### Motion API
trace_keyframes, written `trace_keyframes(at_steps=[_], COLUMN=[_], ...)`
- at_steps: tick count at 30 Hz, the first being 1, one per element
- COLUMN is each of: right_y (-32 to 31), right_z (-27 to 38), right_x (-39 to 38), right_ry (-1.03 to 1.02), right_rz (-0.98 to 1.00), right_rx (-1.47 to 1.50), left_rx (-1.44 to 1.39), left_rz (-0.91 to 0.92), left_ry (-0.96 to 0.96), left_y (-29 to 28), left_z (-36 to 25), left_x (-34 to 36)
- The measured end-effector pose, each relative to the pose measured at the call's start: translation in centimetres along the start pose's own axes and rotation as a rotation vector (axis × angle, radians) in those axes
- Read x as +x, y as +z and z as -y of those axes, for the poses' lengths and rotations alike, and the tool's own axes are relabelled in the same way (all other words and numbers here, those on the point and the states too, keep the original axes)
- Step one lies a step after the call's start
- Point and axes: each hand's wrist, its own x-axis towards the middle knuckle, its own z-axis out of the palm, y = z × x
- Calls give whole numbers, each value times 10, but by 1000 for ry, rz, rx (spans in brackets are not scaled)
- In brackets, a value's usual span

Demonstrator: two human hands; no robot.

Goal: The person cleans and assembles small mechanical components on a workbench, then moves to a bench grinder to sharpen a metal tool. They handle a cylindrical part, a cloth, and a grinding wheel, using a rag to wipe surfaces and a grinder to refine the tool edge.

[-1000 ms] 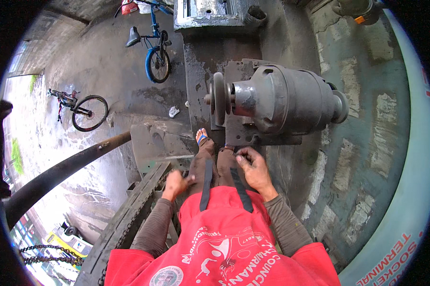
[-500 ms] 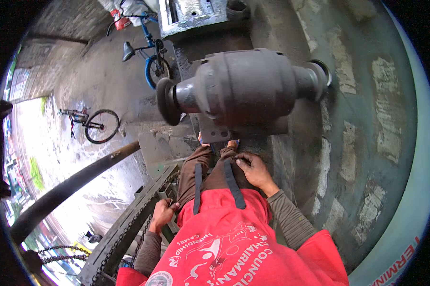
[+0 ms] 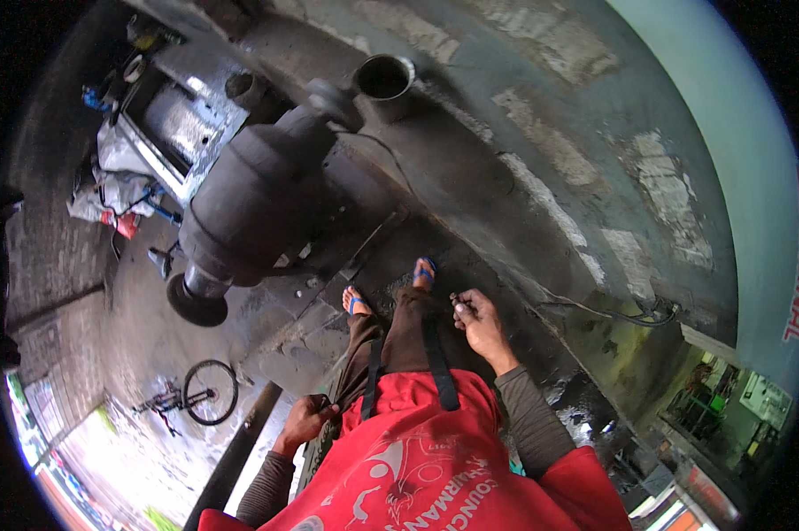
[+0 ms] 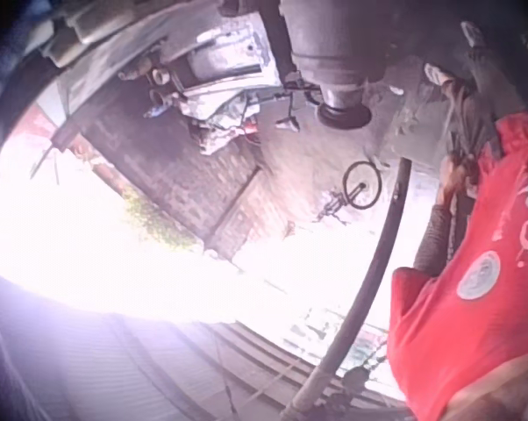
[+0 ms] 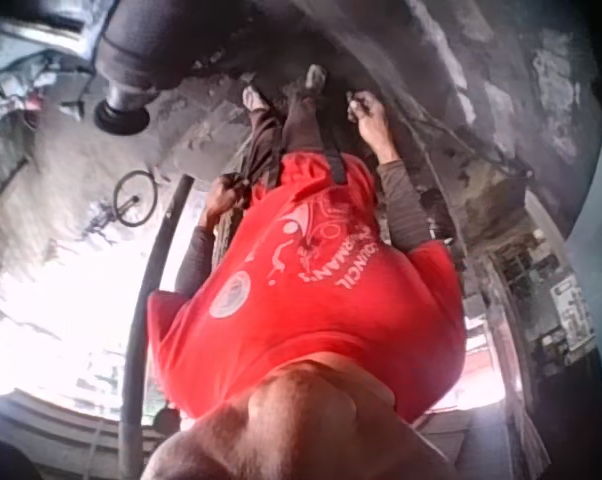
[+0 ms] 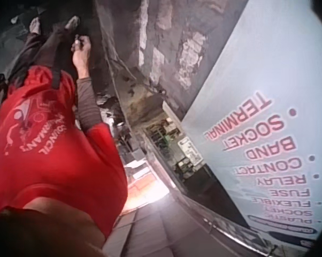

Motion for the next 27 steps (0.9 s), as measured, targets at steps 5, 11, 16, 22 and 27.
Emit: trace_keyframes(at_steps=[5, 11, 16, 22, 27], right_y=[-30, -94, -117, -116, -124], right_z=[-29, -69, -113, -111, -81], right_x=[16, 52, 104, 142, 183], right_ry=[-92, 139, -79, 206, 114], right_rz=[46, -62, -196, -192, -216], right_rx=[105, 254, 10, 272, 668], left_rx=[1, -128, -619, -214, -267], left_rz=[-37, -93, -350, -457, -298], left_ry=[-111, 41, 7, 151, 287], left_y=[20, 64, 44, 50, 89], left_z=[-54, -166, -214, -237, -274], left_x=[16, 36, 48, 167, 311])
